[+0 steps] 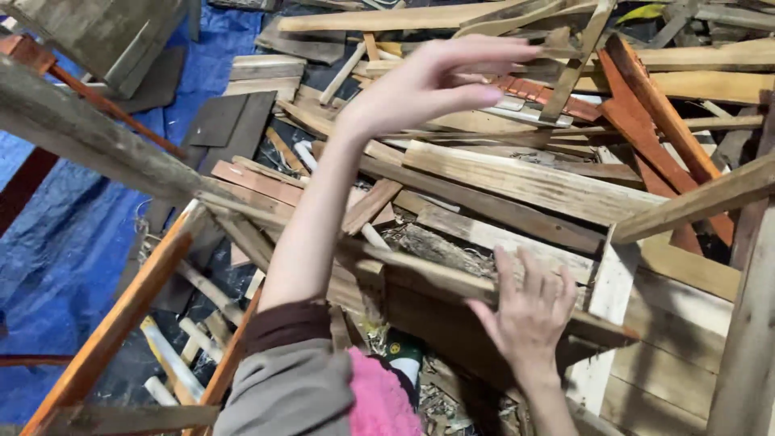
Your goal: Assembling a wooden structure by hammering planks onto a frame
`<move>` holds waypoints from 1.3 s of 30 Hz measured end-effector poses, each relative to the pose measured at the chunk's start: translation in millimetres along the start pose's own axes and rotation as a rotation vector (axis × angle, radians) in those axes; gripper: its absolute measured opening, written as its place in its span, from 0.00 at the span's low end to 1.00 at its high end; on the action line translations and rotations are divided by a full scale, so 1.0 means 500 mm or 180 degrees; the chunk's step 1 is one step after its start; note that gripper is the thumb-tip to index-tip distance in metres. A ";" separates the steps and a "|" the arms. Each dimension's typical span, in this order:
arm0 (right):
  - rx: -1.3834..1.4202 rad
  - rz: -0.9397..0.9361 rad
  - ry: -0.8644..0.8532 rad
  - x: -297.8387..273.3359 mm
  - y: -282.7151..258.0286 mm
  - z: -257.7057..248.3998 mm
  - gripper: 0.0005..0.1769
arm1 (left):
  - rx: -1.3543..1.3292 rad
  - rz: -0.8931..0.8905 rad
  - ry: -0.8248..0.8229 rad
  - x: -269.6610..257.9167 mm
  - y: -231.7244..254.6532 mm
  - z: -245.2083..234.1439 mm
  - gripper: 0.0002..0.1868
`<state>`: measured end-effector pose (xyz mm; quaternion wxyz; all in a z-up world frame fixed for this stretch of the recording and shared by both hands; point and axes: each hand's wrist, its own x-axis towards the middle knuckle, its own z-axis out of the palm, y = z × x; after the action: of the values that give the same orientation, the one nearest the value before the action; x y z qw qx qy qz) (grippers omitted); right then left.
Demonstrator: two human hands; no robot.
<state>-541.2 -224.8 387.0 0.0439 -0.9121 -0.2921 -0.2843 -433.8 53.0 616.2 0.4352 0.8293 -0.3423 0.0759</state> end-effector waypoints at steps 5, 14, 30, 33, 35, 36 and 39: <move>0.0674 0.0331 0.0235 0.033 -0.015 0.031 0.52 | -0.0347 0.0109 0.0887 -0.211 0.078 0.050 0.15; 0.1025 0.0900 0.0075 -0.062 -0.088 0.199 0.47 | -0.3314 -0.1680 0.2048 -0.654 -0.106 0.480 0.20; 0.0991 0.1482 -0.0786 -0.409 -0.160 0.154 0.51 | 0.0043 -0.3689 0.5186 -0.995 -0.209 0.590 0.30; 0.1209 0.2548 -0.0833 -0.481 -0.159 0.167 0.56 | -0.2170 -0.3706 0.5370 -1.038 -0.233 0.580 0.38; 0.1404 0.3159 -0.0905 -0.543 -0.158 0.184 0.53 | -0.2855 -0.3586 0.4999 -1.016 -0.234 0.568 0.44; 0.1468 0.3510 -0.1175 -0.575 -0.155 0.193 0.50 | -0.3006 -0.3602 0.4910 -1.005 -0.241 0.563 0.47; 0.2290 0.4981 -0.1898 -0.516 -0.145 0.136 0.41 | -0.3516 -0.3349 0.5069 -1.062 -0.319 0.605 0.31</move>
<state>-720.4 -279.0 183.6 0.4288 -0.8169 0.3398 0.1826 -785.4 147.1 99.7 0.8200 0.2766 0.4451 0.2304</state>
